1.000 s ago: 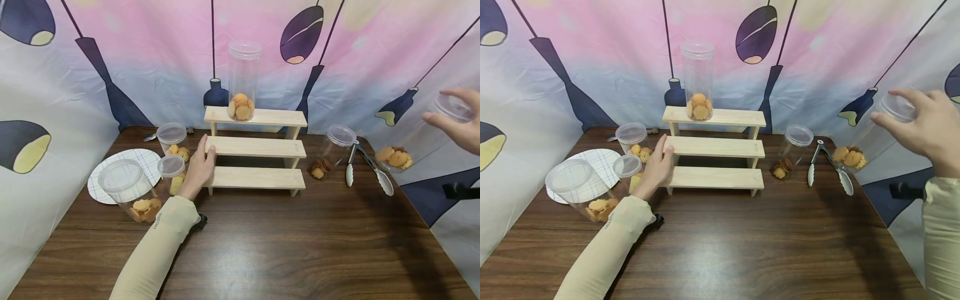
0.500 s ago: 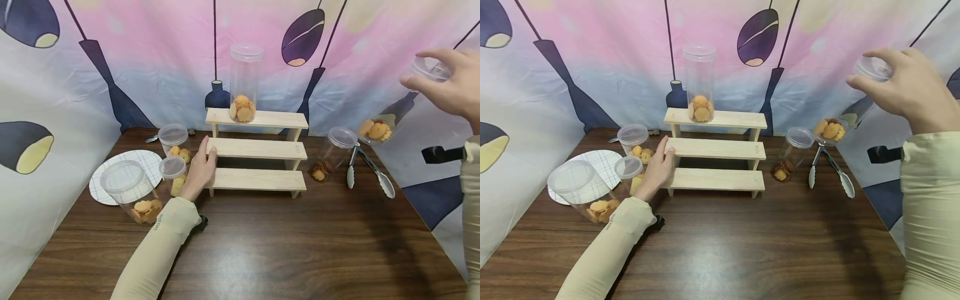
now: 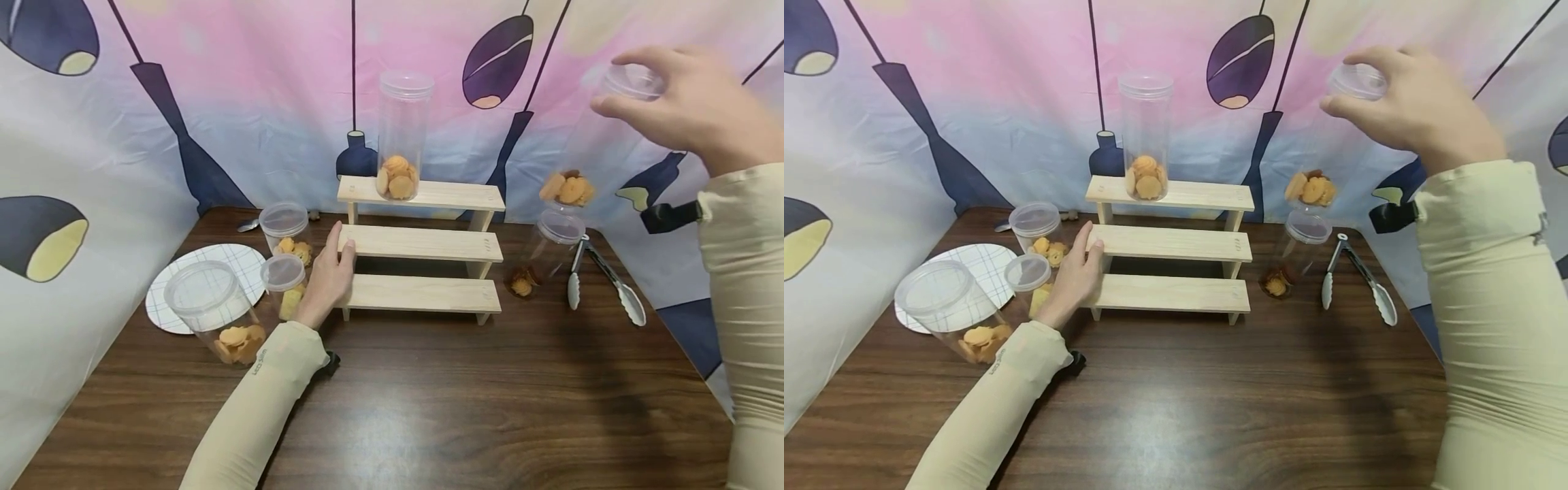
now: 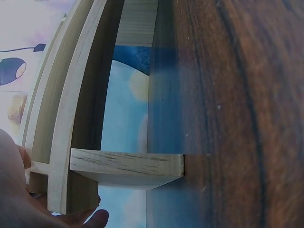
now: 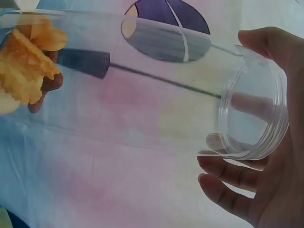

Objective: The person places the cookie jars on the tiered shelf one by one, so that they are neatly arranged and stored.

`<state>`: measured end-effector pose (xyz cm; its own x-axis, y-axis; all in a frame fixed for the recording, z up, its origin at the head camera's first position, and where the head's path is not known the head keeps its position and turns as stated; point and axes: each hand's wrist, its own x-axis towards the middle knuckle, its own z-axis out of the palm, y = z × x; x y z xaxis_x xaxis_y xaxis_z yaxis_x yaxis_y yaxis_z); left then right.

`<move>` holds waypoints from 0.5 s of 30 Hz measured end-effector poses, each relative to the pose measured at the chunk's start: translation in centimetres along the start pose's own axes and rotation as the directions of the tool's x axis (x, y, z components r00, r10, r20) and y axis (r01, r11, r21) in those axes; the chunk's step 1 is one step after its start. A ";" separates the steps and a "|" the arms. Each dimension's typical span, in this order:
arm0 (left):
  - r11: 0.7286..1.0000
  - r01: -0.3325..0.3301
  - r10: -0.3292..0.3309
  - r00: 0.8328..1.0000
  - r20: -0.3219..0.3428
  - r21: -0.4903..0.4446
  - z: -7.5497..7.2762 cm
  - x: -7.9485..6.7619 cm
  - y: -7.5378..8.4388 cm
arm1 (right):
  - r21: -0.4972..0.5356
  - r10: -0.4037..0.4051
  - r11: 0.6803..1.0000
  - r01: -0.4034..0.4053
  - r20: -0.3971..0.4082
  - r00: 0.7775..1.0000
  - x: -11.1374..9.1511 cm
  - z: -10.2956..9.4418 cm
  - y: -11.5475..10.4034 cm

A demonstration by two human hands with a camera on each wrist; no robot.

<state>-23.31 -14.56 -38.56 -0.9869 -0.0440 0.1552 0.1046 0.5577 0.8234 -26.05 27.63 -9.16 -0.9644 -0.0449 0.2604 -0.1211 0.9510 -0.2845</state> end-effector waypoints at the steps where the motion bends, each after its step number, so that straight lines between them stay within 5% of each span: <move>1: 1.000 0.004 -0.004 1.000 -0.002 -0.001 0.0 0.0 0.0 | 0.003 -0.017 1.000 0.017 0.015 1.000 0.3 0.1 -0.3; 15: 1.000 0.014 -0.014 1.000 -0.022 0.020 0.1 0.0 -0.4 | 0.033 -0.131 0.991 0.127 0.123 0.984 3.7 2.7 -5.0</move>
<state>-23.35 -14.74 -38.92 -0.9853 -0.0699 0.1561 0.0884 0.5731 0.8147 -29.65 21.85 -9.22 -0.9619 -0.2060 0.1795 -0.2506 0.9268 -0.2797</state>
